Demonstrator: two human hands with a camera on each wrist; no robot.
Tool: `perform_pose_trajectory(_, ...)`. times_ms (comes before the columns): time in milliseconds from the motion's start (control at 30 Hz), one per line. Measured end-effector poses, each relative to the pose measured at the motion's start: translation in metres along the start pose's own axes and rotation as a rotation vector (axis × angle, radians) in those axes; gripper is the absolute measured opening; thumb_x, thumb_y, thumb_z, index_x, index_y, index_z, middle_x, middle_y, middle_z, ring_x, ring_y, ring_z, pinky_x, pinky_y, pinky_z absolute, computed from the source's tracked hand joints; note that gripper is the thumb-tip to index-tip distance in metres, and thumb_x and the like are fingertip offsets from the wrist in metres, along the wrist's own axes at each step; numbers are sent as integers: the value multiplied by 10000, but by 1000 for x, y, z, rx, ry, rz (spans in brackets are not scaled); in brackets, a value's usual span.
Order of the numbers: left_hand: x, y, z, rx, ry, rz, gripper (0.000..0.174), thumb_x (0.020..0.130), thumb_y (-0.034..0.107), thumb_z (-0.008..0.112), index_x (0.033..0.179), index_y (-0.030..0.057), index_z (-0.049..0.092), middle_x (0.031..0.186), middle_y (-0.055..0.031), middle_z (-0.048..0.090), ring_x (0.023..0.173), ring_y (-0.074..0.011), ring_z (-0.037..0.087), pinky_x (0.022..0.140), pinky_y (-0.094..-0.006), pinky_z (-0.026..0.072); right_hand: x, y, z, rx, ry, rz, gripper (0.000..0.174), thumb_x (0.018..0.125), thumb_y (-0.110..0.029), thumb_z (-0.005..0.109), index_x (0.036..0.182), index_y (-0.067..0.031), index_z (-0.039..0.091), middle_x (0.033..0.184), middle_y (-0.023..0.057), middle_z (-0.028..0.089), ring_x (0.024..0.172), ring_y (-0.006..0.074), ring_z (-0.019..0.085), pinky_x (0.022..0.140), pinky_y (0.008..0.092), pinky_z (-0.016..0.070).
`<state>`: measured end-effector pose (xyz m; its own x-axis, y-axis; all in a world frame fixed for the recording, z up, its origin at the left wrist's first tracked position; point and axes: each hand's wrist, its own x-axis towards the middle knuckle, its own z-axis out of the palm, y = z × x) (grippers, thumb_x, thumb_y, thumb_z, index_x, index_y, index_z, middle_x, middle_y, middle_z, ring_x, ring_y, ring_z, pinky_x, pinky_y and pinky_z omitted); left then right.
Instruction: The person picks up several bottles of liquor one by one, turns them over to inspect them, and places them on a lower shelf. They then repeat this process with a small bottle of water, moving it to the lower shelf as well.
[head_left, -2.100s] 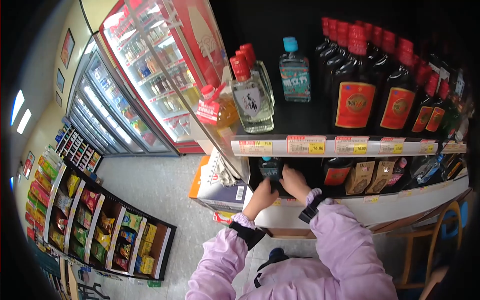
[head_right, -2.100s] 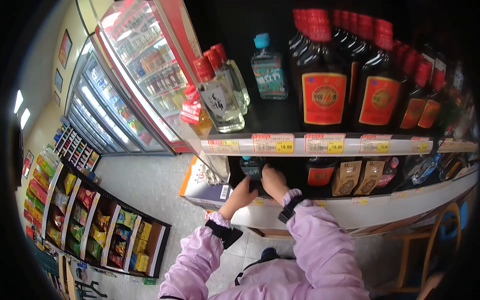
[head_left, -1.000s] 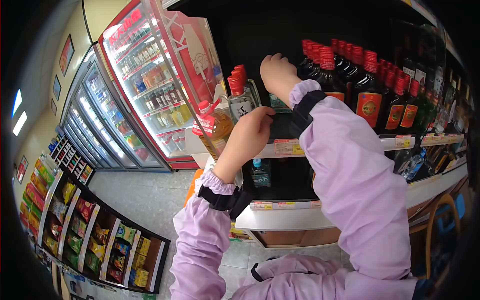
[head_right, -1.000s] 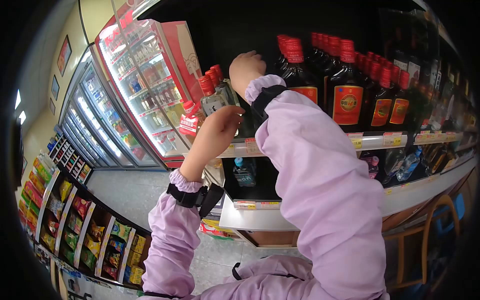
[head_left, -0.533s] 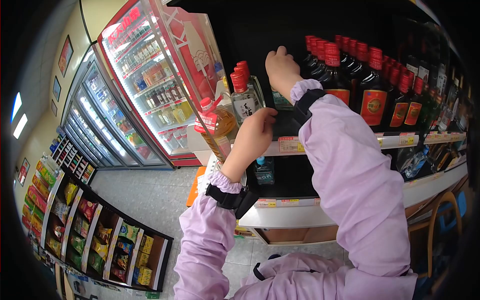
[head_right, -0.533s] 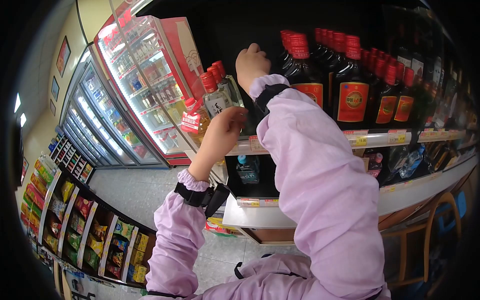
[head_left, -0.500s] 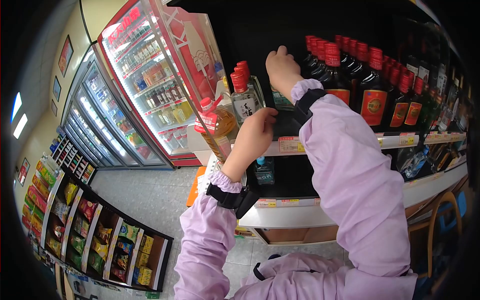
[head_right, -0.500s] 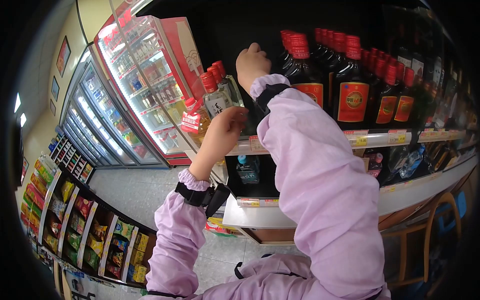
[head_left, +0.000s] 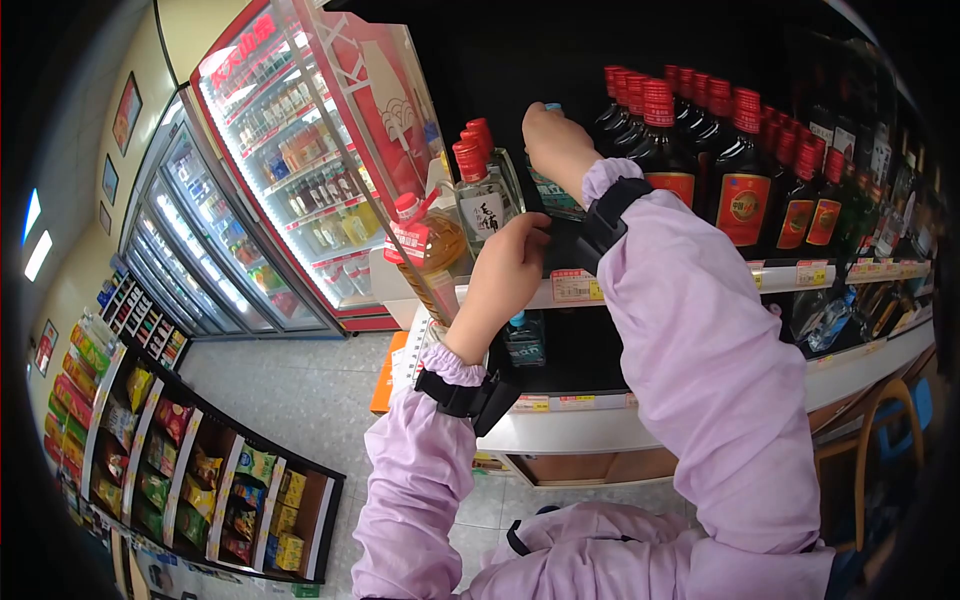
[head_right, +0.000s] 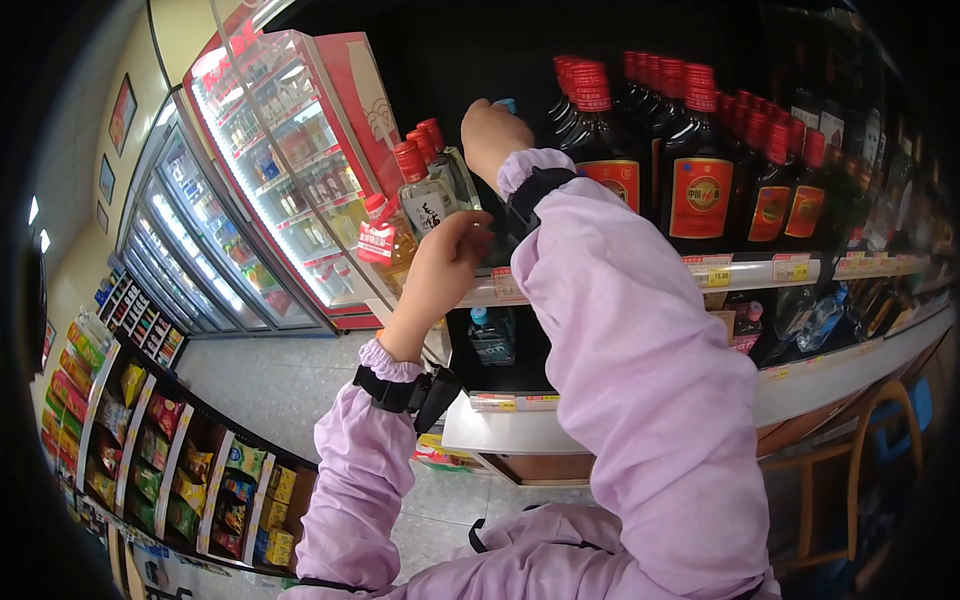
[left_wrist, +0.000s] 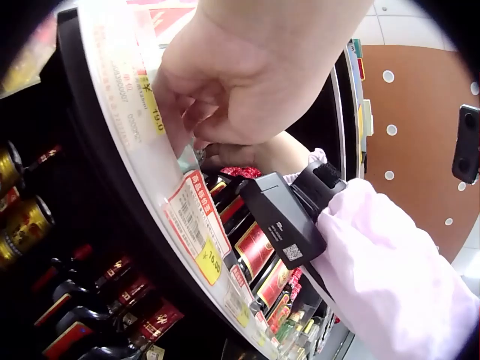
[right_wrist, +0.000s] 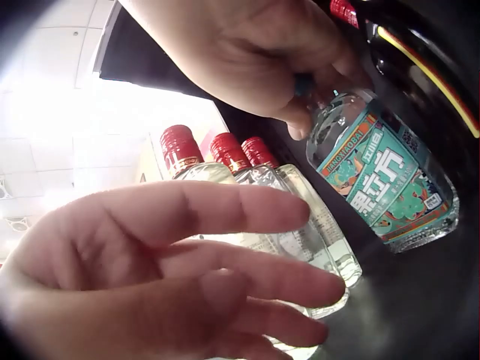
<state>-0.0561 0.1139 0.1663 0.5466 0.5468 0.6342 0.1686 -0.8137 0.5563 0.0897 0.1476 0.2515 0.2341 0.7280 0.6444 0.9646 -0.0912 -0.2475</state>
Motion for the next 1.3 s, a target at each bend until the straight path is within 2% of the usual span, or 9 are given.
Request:
perform_pose_trajectory(467,-8,1,10,161,148,50,428,805,74,548,1187,-53,403,923,-199,612,816,-349,596,697,-403,472,-46,1,-41,75,32,-197,225,763,-3,590,910,101,455,914,271,565,804,362,624,661,380,517)
perform_pose_trajectory(533,-7,0,11,198,145,37,485,807,82,601,1225,-29,381,949,-182,624,811,-263,628,695,-325,493,-54,0,-54,92,40,-218,226,764,5,586,912,108,451,913,271,565,810,366,621,667,375,516)
perform_pose_trajectory(667,-9,6,15,235,187,70,545,810,141,632,1251,-19,354,991,-201,607,853,-280,623,703,-328,499,-67,-2,-80,98,173,-324,224,767,-62,608,884,72,471,894,242,570,808,374,604,666,393,503)
perform_pose_trajectory(733,-11,16,17,169,172,70,579,815,178,640,1263,-11,326,1031,-217,583,878,-292,621,720,-328,501,-74,-2,-94,77,254,-400,210,761,-78,620,849,59,488,864,230,574,758,372,606,635,386,506)
perform_pose_trajectory(867,-12,26,19,-34,181,129,608,787,144,654,1253,-47,312,1006,-226,571,931,-328,588,753,-363,468,-97,-11,-133,217,146,-428,278,788,-141,583,983,5,450,880,177,549,829,345,549,704,379,431)
perform_pose_trajectory(933,-17,26,18,-285,163,206,620,762,110,689,1245,-30,326,1053,-174,552,968,-260,581,800,-337,466,-109,-10,-138,261,123,-448,282,783,-132,582,995,-3,447,863,163,542,808,332,544,695,364,424)
perform_pose_trajectory(1100,-42,36,7,-535,45,132,612,723,37,714,1212,-13,350,1125,-117,504,1060,-190,521,905,-332,433,-137,-7,-135,229,252,-679,300,770,-109,585,1024,-22,449,862,149,537,814,317,550,689,360,420)
perform_pose_trajectory(1133,-48,38,6,-554,43,123,596,717,31,717,1193,-12,360,1114,-116,507,1052,-189,524,899,-329,434,-144,-17,-145,305,54,-487,301,768,-90,579,1031,-23,450,883,155,537,824,334,551,690,369,425)
perform_pose_trajectory(1300,-81,40,-2,-322,15,98,593,686,42,747,1148,-5,378,1062,-114,527,989,-189,549,840,-322,455,-168,-22,-136,322,-85,-496,335,764,-96,604,1043,-14,436,942,164,519,823,367,534,681,394,428)
